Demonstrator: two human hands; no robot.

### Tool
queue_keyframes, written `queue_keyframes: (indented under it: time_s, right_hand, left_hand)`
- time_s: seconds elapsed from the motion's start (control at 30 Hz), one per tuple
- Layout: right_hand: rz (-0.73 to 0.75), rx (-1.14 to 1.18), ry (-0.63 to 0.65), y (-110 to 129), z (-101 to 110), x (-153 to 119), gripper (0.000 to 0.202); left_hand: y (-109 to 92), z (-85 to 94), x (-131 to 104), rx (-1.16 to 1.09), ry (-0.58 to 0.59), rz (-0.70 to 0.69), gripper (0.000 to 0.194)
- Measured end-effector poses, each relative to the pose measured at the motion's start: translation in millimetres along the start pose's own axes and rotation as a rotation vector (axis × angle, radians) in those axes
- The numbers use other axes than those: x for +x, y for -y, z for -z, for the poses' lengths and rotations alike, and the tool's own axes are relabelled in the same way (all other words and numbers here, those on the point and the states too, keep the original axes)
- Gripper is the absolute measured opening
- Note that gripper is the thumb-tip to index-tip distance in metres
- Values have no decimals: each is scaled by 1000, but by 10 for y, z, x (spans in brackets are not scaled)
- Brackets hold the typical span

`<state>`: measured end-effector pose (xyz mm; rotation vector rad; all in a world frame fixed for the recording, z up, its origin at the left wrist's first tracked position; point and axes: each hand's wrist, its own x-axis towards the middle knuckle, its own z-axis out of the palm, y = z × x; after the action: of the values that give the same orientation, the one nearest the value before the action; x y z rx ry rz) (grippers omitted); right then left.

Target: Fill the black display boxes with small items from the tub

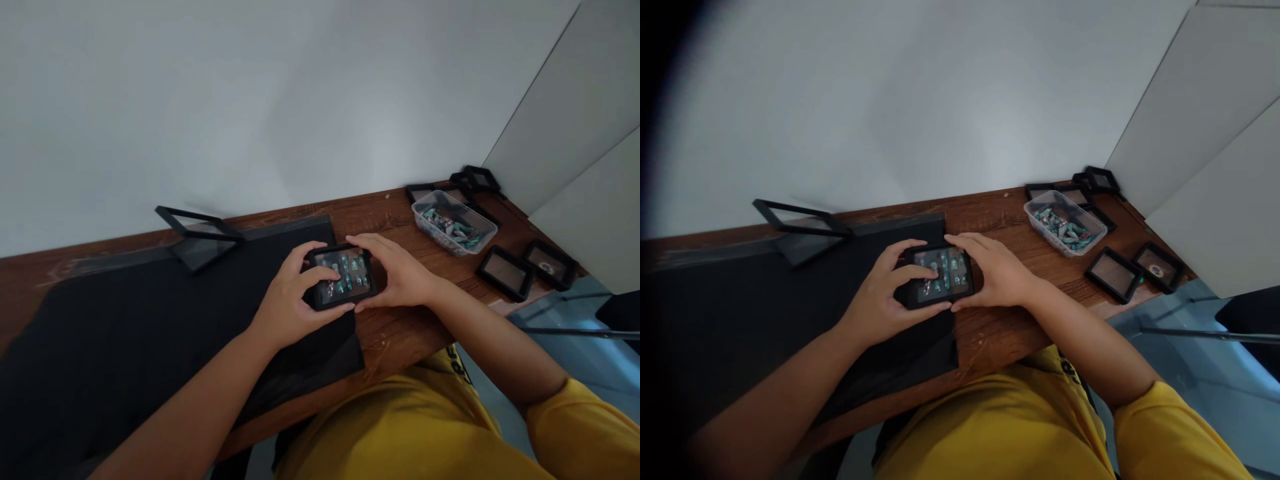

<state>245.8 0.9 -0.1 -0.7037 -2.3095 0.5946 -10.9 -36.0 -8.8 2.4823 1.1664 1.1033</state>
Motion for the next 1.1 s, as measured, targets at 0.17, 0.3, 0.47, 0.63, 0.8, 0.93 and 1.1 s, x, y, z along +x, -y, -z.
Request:
queue_keyframes:
  time_s: [0.17, 0.3, 0.47, 0.63, 0.8, 0.93, 1.1]
  right_hand:
    - [-15, -6, 0, 12, 0, -7, 109]
    - [8, -1, -11, 40, 10, -5, 106]
    - [20, 7, -15, 51, 25, -1, 105]
    - [44, 2, -20, 40, 20, -5, 105]
    - [31, -20, -17, 34, 8, -7, 106]
    - [40, -22, -19, 33, 8, -14, 107]
    - [36, -22, -14, 35, 14, -10, 107]
  left_hand:
    - [7, 15, 1, 16, -6, -60, 31]
    - [-13, 38, 5, 44, -13, -67, 36]
    - [-35, 49, 15, 63, -17, -10, 59]
    - [-32, 49, 23, 84, 3, -5, 57]
    - [-22, 49, 21, 87, 5, -25, 52]
    - [-12, 46, 17, 85, 7, -38, 51]
    - [1, 45, 16, 70, -4, -61, 46]
